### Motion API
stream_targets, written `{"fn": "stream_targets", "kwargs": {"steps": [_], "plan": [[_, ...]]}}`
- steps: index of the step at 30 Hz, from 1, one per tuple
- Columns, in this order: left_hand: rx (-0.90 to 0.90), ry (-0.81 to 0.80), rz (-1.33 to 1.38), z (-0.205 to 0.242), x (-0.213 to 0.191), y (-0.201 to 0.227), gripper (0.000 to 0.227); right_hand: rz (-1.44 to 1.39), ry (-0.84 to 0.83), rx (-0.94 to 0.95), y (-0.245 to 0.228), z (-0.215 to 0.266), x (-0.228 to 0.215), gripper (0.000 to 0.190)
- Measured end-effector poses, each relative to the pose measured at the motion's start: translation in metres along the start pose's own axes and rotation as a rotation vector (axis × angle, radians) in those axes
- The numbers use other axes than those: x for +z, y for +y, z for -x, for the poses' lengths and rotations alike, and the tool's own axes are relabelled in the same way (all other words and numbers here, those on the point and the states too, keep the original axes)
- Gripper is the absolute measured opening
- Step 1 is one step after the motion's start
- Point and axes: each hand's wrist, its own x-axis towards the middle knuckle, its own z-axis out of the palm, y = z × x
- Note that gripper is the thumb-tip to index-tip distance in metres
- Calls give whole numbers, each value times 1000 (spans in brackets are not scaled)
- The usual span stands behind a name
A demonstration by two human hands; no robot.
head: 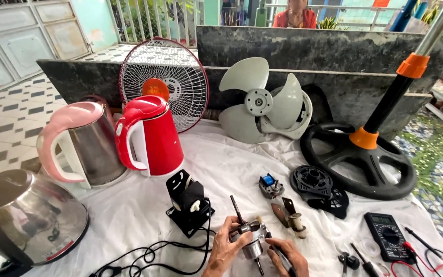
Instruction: Cleaning a fan motor assembly using a small brush to remove dust and debris
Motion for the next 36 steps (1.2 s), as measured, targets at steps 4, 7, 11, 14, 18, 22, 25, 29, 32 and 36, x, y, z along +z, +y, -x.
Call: {"fn": "stream_targets", "kwargs": {"steps": [4, 7, 11, 14, 18, 22, 25, 29, 32, 36], "plan": [[-13, 7, 13, -1, 1, -2, 51, 82, -27, -49, 16, -3, 4, 29], [-6, 17, 0, -2, 2, -2, 52, 84, -29, -91, 11, -2, 3, 27], [25, 29, -68, -6, 2, -12, 60, 26, -54, -170, -15, 5, -5, 24], [151, 88, -148, -14, 4, -29, 48, -32, -44, -314, -8, 5, -4, 24], [-85, -6, 2, 2, 1, 8, 48, 111, -33, -34, -12, 5, 0, 23], [-20, 31, -37, 4, 3, 5, 56, 56, -76, -225, -5, 6, -3, 26], [-39, 23, -15, 6, 4, 2, 59, 88, -69, -229, 4, 7, -1, 28], [-28, 24, -21, 2, 2, 2, 57, 91, -61, -197, 5, 2, 1, 27], [-13, 31, -39, 1, 2, -3, 61, 119, -51, -203, 18, -1, 6, 29], [2, 33, -18, -1, 2, -7, 58, 142, -52, -202, 22, -3, 7, 29]]}}
